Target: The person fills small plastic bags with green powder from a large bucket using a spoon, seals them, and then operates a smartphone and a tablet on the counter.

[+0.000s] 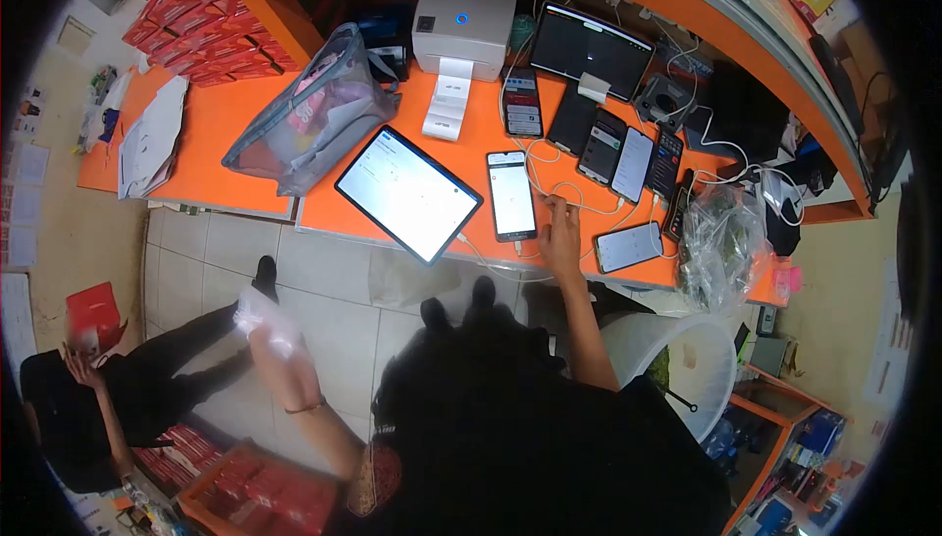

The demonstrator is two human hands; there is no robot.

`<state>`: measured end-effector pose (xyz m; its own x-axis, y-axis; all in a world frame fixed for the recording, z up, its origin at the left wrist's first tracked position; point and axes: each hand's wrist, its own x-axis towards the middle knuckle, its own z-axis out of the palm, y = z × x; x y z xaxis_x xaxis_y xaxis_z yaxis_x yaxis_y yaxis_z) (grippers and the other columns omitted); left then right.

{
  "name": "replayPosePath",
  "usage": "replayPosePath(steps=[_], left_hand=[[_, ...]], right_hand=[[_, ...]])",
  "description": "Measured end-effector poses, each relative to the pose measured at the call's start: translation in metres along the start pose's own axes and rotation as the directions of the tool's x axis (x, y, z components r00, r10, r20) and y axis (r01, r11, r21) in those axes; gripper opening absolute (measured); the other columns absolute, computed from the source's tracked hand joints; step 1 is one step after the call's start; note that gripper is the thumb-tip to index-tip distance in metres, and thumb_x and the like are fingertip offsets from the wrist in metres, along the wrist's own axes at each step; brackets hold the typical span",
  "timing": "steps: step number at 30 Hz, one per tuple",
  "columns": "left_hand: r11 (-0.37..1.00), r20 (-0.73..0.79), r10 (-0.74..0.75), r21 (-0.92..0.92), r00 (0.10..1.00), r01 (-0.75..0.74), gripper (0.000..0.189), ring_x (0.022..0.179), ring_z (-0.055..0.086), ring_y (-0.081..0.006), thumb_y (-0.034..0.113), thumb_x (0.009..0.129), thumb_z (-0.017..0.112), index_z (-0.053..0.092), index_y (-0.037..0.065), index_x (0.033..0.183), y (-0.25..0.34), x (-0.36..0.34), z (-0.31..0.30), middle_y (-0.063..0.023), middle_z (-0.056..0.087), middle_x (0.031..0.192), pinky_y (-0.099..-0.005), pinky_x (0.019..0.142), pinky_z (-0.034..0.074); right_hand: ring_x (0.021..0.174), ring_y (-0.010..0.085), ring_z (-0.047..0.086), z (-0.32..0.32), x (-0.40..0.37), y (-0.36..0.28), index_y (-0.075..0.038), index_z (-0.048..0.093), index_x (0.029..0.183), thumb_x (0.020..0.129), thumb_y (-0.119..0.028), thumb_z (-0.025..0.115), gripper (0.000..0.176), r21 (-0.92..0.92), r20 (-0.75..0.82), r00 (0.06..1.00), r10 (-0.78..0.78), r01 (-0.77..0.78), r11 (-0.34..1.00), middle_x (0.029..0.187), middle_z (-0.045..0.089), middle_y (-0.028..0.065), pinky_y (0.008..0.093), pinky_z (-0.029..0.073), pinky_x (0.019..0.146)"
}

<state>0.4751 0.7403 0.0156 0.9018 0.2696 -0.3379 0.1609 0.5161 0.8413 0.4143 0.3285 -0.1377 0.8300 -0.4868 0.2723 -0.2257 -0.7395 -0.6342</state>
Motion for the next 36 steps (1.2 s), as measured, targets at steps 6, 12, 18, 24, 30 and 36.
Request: replayPosePath(steps=[6,12,18,24,30,36], left_hand=[[1.000,-0.042,0.007,0.004,0.999,-0.007,0.015,0.097,0.049,-0.0117,0.015,0.091,0.056,0.054,0.007,0.103,-0.001,0.001,-0.003,-0.0003,0.053,0.101,-0.0292,0.090,0.040],[1.000,-0.068,0.018,-0.013,0.998,-0.019,0.015,0.098,0.049,-0.0117,0.016,0.091,0.056,0.055,0.007,0.103,0.002,0.000,-0.006,-0.0002,0.053,0.101,-0.0298,0.090,0.040],[0.999,-0.037,0.012,-0.030,0.999,-0.013,0.016,0.095,0.050,-0.0104,0.015,0.091,0.057,0.055,0.008,0.105,0.001,0.002,-0.008,0.0006,0.054,0.098,-0.0285,0.087,0.041],[0.999,-0.006,0.013,-0.049,1.000,-0.014,0.016,0.095,0.050,-0.0097,0.014,0.089,0.058,0.055,0.008,0.103,-0.003,0.008,-0.010,0.0009,0.054,0.097,-0.0282,0.087,0.041],[1.000,-0.014,0.014,-0.012,1.000,-0.014,0.011,0.091,0.049,-0.0093,0.015,0.089,0.057,0.054,0.009,0.098,-0.001,0.006,-0.003,0.0018,0.052,0.094,-0.0280,0.083,0.040],[0.995,-0.078,0.055,-0.076,0.995,-0.061,0.034,0.075,0.061,-0.0124,0.020,0.092,0.056,0.049,0.003,0.121,-0.005,0.011,-0.007,-0.0061,0.060,0.096,-0.0246,0.059,0.055]], right_hand=[[0.107,0.0355,0.052,0.005,0.012,-0.006,-0.001,0.046,0.119,0.070,0.016,0.052,0.052,-0.023,0.006,1.000,-0.008,0.008,1.000,0.115,0.062,0.0139,0.0453,0.044,0.091],[0.106,0.0350,0.052,0.010,0.022,-0.013,-0.002,0.046,0.120,0.070,0.016,0.050,0.053,0.027,0.019,0.998,-0.058,0.057,0.998,0.121,0.063,0.0124,0.0446,0.043,0.092],[0.104,0.0340,0.052,0.013,0.024,-0.010,-0.003,0.047,0.119,0.071,0.015,0.049,0.051,0.017,0.024,0.998,-0.059,0.058,0.998,0.118,0.064,0.0123,0.0446,0.043,0.091],[0.105,0.0345,0.052,0.013,0.023,-0.007,-0.003,0.047,0.119,0.071,0.015,0.049,0.051,0.034,0.017,1.000,-0.022,0.021,0.999,0.116,0.064,0.0135,0.0445,0.043,0.091],[0.104,0.0344,0.053,0.016,0.029,-0.004,-0.004,0.047,0.119,0.070,0.015,0.049,0.053,0.011,0.003,0.998,-0.058,0.058,0.998,0.115,0.064,0.0136,0.0448,0.044,0.091],[0.104,0.0345,0.053,0.023,0.042,-0.010,-0.004,0.048,0.120,0.070,0.015,0.049,0.053,-0.006,0.029,0.998,-0.059,0.059,0.998,0.115,0.064,0.0139,0.0443,0.044,0.089]])
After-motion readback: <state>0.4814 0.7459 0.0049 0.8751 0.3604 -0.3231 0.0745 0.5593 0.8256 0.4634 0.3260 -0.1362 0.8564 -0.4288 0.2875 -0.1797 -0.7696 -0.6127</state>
